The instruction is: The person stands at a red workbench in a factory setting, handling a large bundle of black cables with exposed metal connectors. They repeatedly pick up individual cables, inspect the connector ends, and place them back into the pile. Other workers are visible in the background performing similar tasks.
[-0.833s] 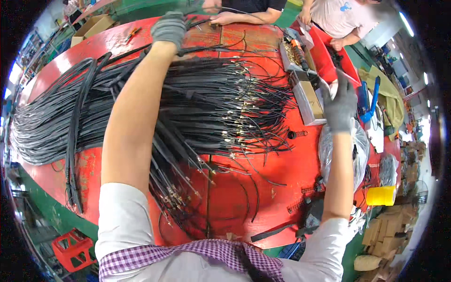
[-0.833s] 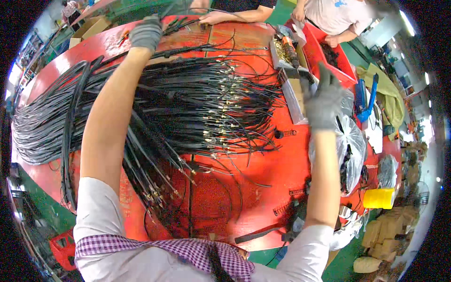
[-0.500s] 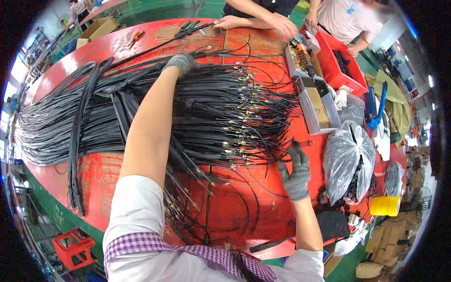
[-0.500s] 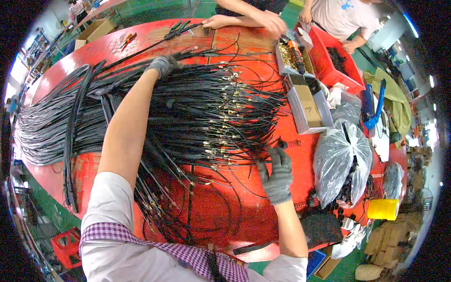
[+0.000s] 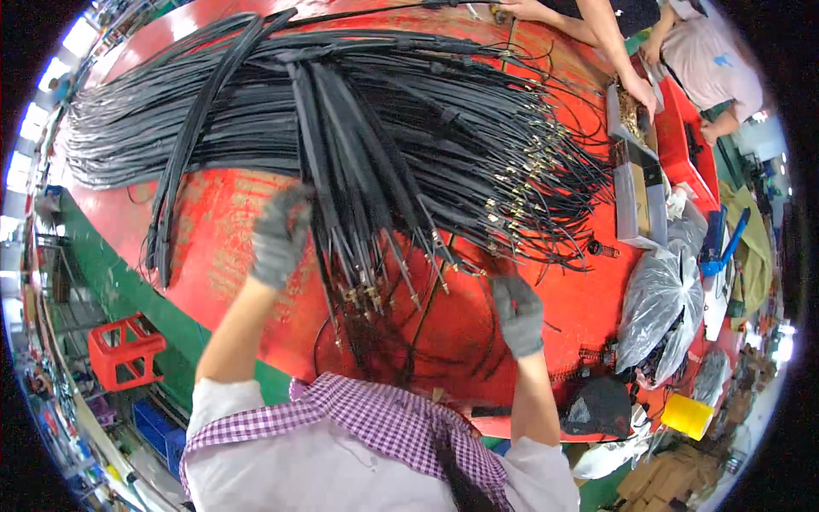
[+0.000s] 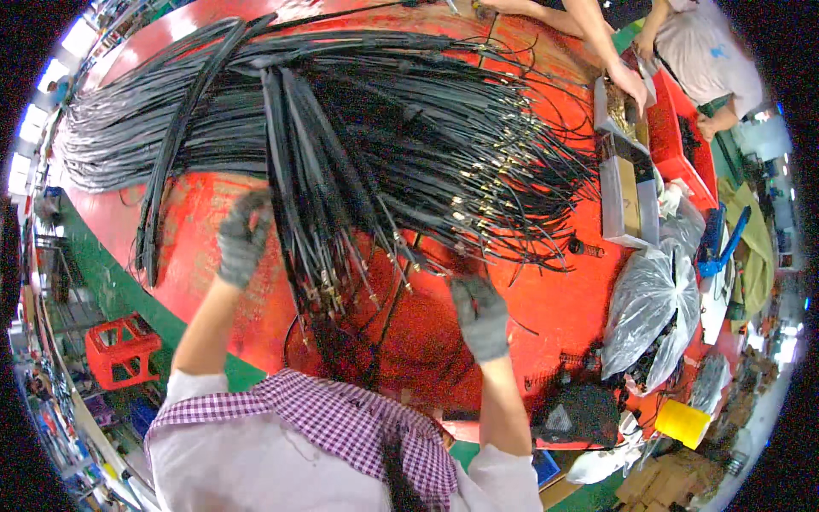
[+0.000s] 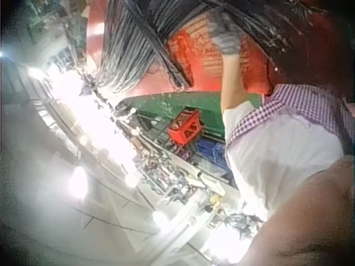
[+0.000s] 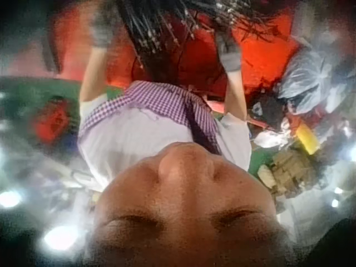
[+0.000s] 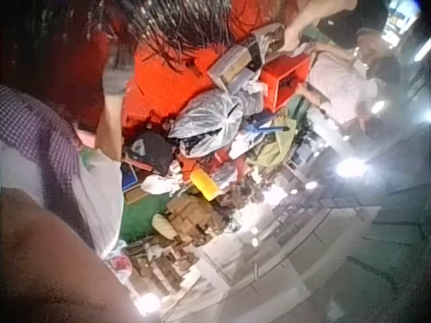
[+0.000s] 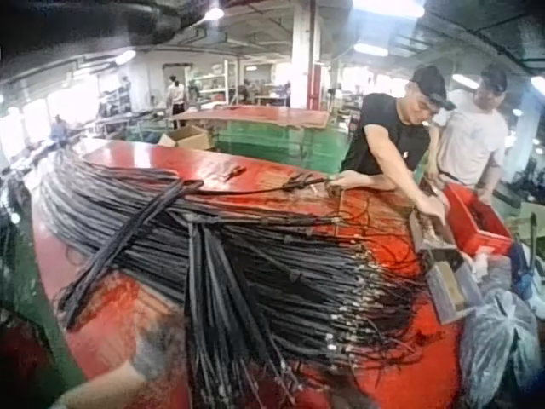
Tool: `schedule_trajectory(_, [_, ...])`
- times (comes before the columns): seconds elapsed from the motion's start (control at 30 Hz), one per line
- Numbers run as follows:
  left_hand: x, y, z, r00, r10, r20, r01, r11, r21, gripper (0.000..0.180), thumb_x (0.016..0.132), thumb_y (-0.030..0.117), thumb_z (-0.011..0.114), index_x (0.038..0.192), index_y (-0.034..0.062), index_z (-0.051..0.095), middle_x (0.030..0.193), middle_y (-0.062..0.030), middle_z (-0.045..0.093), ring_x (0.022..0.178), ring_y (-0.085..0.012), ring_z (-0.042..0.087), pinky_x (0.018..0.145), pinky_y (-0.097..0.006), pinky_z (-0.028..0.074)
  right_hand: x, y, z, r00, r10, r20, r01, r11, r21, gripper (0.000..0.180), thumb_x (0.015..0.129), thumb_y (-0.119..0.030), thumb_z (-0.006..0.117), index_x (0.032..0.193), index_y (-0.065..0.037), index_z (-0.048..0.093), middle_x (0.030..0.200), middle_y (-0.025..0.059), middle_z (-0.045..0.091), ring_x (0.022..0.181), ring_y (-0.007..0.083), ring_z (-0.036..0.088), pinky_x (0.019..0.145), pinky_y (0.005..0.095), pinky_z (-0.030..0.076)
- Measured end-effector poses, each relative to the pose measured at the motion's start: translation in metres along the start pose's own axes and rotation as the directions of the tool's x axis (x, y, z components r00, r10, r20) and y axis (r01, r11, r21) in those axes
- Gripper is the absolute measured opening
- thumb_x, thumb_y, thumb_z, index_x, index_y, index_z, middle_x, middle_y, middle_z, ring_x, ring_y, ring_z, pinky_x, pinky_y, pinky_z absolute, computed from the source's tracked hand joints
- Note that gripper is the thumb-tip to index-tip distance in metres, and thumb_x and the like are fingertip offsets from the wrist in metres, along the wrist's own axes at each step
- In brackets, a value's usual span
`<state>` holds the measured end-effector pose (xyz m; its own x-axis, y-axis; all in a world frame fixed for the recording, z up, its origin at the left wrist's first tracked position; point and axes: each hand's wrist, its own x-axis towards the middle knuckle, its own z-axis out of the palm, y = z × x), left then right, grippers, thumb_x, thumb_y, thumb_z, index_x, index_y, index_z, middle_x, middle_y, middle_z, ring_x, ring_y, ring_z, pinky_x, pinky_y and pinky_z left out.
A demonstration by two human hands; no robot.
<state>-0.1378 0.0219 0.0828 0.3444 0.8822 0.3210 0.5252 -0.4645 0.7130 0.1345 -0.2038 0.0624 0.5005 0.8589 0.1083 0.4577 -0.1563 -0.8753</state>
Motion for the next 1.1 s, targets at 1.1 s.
schedule_trajectory(1.1, [-0.089,-0.018,0.011,0.986,0.067,0.153,-0.071,0.997,0.02,0.026,0.075,0.004,0.054,0.101,0.0058,0.058,0.093,-0.0153,0.057,0.086,-0.0303,0.056,0.075,-0.036,0.046,0.031,-0.076,0.174,0.902,-0.378,0.21,0.431,0.736,-0.522,0.037,0.069,-0.03,0.063,0.096,-0.006,0.055,0.096,0.0175,0.053,0.091,0.0329,0.05,0.079,0.0423,0.041])
